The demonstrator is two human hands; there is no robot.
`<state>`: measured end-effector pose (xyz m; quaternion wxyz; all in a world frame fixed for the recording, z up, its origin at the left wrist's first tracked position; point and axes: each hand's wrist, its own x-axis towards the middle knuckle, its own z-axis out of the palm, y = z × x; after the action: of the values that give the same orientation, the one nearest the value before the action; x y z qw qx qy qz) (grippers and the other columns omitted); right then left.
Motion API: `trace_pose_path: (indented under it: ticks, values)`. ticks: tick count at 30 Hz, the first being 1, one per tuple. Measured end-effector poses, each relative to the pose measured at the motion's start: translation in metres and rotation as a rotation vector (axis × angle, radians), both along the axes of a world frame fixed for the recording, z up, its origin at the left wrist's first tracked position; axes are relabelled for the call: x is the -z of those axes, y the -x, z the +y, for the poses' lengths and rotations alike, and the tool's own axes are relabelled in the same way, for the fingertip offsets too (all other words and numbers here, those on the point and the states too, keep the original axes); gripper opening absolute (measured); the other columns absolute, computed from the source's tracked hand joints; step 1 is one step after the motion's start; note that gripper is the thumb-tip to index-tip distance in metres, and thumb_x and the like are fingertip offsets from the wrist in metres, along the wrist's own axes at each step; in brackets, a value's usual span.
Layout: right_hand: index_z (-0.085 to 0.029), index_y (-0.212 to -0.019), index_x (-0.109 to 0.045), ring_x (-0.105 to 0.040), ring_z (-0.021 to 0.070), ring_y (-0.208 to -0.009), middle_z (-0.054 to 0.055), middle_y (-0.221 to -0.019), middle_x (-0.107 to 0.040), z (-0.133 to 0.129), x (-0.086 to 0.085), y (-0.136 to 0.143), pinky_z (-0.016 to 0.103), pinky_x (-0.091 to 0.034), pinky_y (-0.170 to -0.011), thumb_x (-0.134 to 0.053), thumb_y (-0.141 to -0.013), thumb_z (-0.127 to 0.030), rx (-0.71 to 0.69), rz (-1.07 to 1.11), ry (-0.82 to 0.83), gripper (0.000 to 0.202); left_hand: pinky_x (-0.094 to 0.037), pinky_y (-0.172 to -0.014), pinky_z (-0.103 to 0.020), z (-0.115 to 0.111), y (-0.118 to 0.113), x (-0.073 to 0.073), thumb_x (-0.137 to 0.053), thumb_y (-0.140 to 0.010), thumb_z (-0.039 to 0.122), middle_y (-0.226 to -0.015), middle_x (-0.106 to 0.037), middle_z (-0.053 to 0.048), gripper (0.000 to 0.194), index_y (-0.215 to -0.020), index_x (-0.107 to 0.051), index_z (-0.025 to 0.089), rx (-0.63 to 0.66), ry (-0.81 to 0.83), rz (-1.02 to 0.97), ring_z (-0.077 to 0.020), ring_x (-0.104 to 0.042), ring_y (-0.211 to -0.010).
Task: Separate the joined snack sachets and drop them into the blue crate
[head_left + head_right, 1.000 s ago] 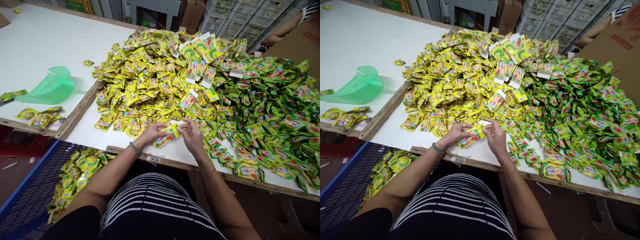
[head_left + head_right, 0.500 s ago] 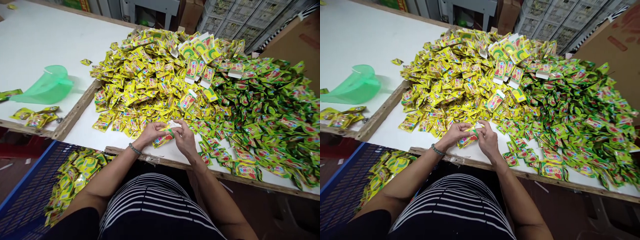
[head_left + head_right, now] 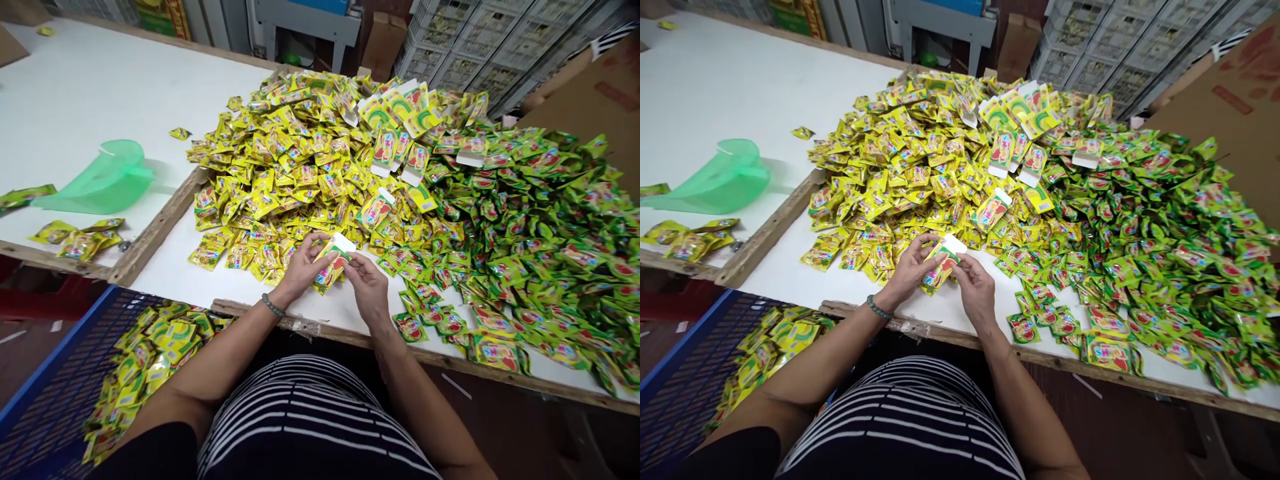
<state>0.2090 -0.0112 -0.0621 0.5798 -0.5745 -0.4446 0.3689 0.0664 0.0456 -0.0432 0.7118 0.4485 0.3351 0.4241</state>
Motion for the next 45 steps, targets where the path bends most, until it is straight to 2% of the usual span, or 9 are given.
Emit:
trace_pose_path:
  ticks: [6, 11, 14, 19, 28, 34, 39, 42, 45]
  values:
    - [-0.022, -0.087, -0.064, -0.063, 0.0148, -0.066, -0.001, -0.073, -0.068, 0.002, -0.005, -0.009, 0.029, -0.054, -0.066, -0.070, -0.077, -0.041, -0.211, 0.107, 0.070, 0.022, -0.047, -0.066, -0.021, -0.002, 0.004, 0.001, -0.077, -0.070, 0.035, -0.085, -0.066, 0.000, 0.043, -0.101, -0.054, 0.019, 0.151, -0.013, 0.052, -0.0108, -0.062, -0.070]
    - [-0.022, -0.111, -0.066, -0.068, 0.0205, -0.083, 0.005, -0.094, -0.075, 0.005, -0.015, -0.016, 0.037, -0.056, -0.078, -0.065, -0.080, -0.045, -0.121, -0.086, 0.051, 0.039, -0.043, -0.055, -0.020, -0.001, 0.002, 0.003, -0.074, -0.072, 0.040, -0.074, -0.065, 0.002, 0.048, -0.107, -0.048, 0.020, 0.116, 0.016, 0.069, -0.0098, -0.059, -0.056]
    - [-0.022, -0.095, -0.074, -0.068, 0.0217, -0.090, 0.005, -0.098, -0.075, 0.004, -0.019, -0.013, 0.039, -0.053, -0.086, -0.061, -0.084, -0.043, -0.138, -0.214, 0.024, 0.027, -0.034, -0.047, -0.017, -0.001, 0.003, 0.005, -0.076, -0.071, 0.041, -0.060, -0.057, 0.007, 0.050, -0.105, -0.045, 0.021, 0.064, 0.028, 0.100, -0.0067, -0.049, -0.045]
    - [-0.021, -0.085, -0.075, -0.066, 0.0180, -0.072, 0.002, -0.081, -0.075, 0.005, -0.019, -0.007, 0.033, -0.054, -0.072, -0.067, -0.079, -0.042, -0.086, -0.214, 0.063, 0.023, -0.028, -0.046, -0.016, 0.000, 0.004, 0.006, -0.079, -0.066, 0.039, -0.054, -0.053, 0.009, 0.052, -0.102, -0.047, 0.020, 0.023, 0.018, 0.150, -0.0052, -0.044, -0.043]
    - [-0.019, -0.075, -0.075, -0.065, 0.0175, -0.060, 0.003, -0.070, -0.074, 0.017, -0.007, -0.018, 0.034, -0.055, -0.064, -0.080, -0.061, -0.045, -0.113, 0.199, 0.213, 0.030, -0.035, -0.050, -0.018, -0.004, 0.003, 0.003, -0.081, -0.065, 0.040, -0.060, -0.058, 0.005, 0.049, -0.101, -0.056, 0.018, 0.033, -0.007, 0.174, -0.0076, -0.052, -0.050]
    - [-0.022, -0.082, -0.076, -0.067, 0.0212, -0.086, 0.004, -0.087, -0.075, 0.000, -0.011, -0.008, 0.041, -0.053, -0.085, -0.067, -0.079, -0.041, -0.073, -0.052, 0.038, 0.021, -0.029, -0.047, -0.018, -0.003, 0.006, 0.000, -0.079, -0.066, 0.044, -0.055, -0.053, 0.007, 0.048, -0.099, -0.057, 0.017, 0.019, 0.013, 0.130, -0.0053, -0.043, -0.045]
    - [-0.022, -0.105, -0.072, -0.066, 0.0226, -0.094, 0.008, -0.104, -0.073, -0.003, -0.010, 0.007, 0.041, -0.053, -0.086, -0.059, -0.086, -0.041, -0.023, -0.260, -0.041, 0.030, -0.023, -0.046, -0.017, -0.002, 0.000, 0.001, -0.078, -0.067, 0.044, -0.049, -0.043, 0.011, 0.050, -0.100, -0.054, 0.017, 0.077, -0.014, 0.090, -0.0037, -0.032, -0.042]
    - [-0.025, -0.109, -0.071, -0.065, 0.0237, -0.100, 0.009, -0.107, -0.073, 0.000, -0.017, 0.014, 0.043, -0.051, -0.091, -0.055, -0.089, -0.037, -0.072, -0.406, -0.153, 0.029, -0.024, -0.046, -0.017, -0.002, 0.007, -0.010, -0.076, -0.069, 0.044, -0.049, -0.042, 0.011, 0.052, -0.106, -0.052, 0.018, 0.079, -0.019, 0.100, -0.0044, -0.032, -0.042]
    - [-0.025, -0.101, -0.073, -0.066, 0.0229, -0.100, 0.008, -0.102, -0.074, 0.005, -0.024, 0.012, 0.042, -0.051, -0.092, -0.052, -0.092, -0.034, -0.212, -0.481, -0.225, 0.025, -0.025, -0.043, -0.016, -0.006, 0.051, -0.042, -0.074, -0.071, 0.040, -0.052, -0.051, 0.008, 0.047, -0.110, -0.057, 0.019, 0.129, -0.046, 0.341, -0.0054, -0.036, -0.041]
